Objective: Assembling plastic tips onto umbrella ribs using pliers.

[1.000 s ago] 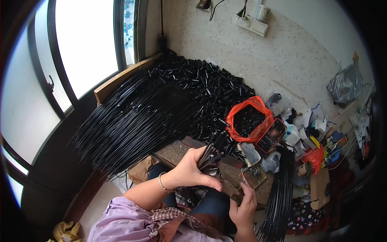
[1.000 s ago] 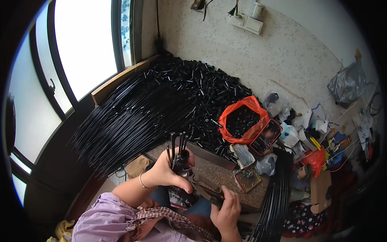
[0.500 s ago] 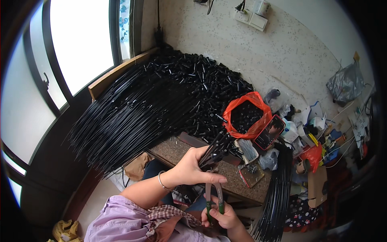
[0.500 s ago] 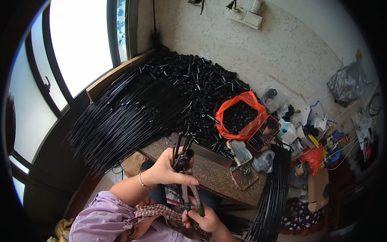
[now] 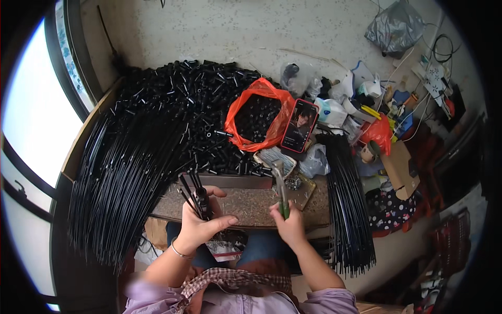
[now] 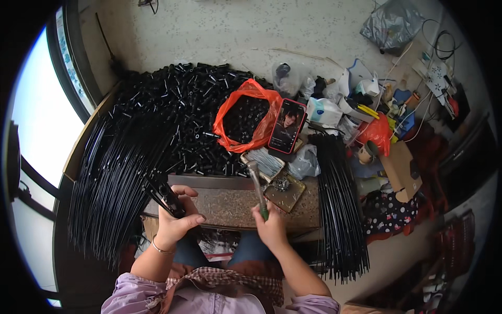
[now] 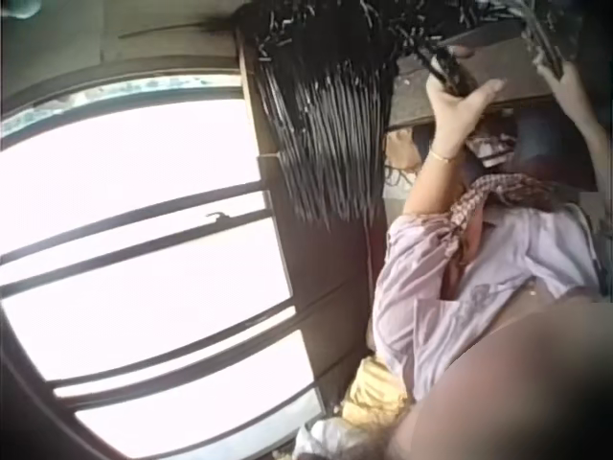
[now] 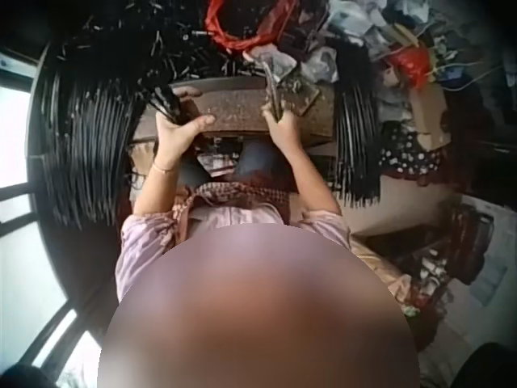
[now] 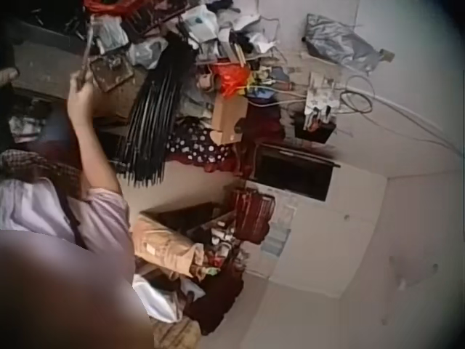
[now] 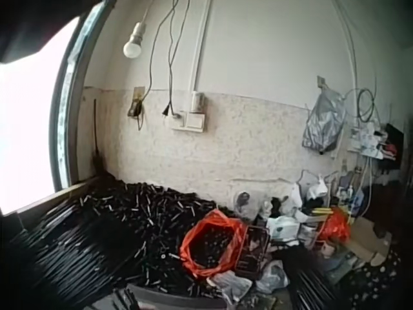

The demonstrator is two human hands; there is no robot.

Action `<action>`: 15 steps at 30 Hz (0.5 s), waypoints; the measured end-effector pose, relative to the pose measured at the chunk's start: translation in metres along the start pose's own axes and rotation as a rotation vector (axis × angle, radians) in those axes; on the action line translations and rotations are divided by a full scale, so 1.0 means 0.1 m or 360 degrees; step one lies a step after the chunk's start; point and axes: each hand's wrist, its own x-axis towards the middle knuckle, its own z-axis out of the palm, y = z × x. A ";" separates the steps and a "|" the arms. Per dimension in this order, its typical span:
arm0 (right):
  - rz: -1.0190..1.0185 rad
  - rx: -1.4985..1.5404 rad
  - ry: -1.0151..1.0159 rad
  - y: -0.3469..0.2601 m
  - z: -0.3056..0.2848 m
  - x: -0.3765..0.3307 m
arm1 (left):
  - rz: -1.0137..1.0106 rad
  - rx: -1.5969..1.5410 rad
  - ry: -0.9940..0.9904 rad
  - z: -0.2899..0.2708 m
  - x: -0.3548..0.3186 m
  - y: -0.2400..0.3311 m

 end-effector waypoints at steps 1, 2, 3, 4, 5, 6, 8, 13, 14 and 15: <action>0.0152 -0.0406 0.0063 -0.04 -0.13 0.22 | -0.0015 0.0036 -0.0008 -0.02 -0.01 -0.01; 0.0026 -0.0599 0.0146 0.36 -0.26 0.36 | -0.0011 0.0045 -0.0049 0.02 0.00 0.00; -0.0040 -0.0795 0.0131 0.52 -0.34 0.48 | -0.0011 0.0058 -0.0097 0.04 0.00 -0.02; -0.0088 -0.0858 0.0074 0.53 -0.35 0.55 | -0.0043 0.0078 -0.0117 0.02 -0.02 -0.04; -0.0136 -0.0922 0.0018 0.53 -0.35 0.62 | -0.0073 0.0099 -0.0137 0.00 -0.02 -0.07; -0.0150 -0.0922 0.0023 0.56 -0.33 0.68 | -0.0091 0.0069 -0.0138 0.01 0.00 -0.07; -0.0224 -0.1066 -0.0029 0.60 -0.27 0.74 | -0.0089 0.0080 -0.0156 -0.04 0.03 -0.11; -0.0247 -0.1101 -0.0112 0.61 -0.24 0.83 | -0.0082 0.0159 -0.0204 -0.08 0.08 -0.16; -0.0330 -0.1135 -0.0168 0.61 -0.26 0.84 | -0.0092 0.0156 -0.0197 -0.06 0.08 -0.18; -0.0411 -0.1170 -0.0223 0.61 -0.27 0.84 | -0.0073 0.0159 -0.0203 -0.05 0.07 -0.17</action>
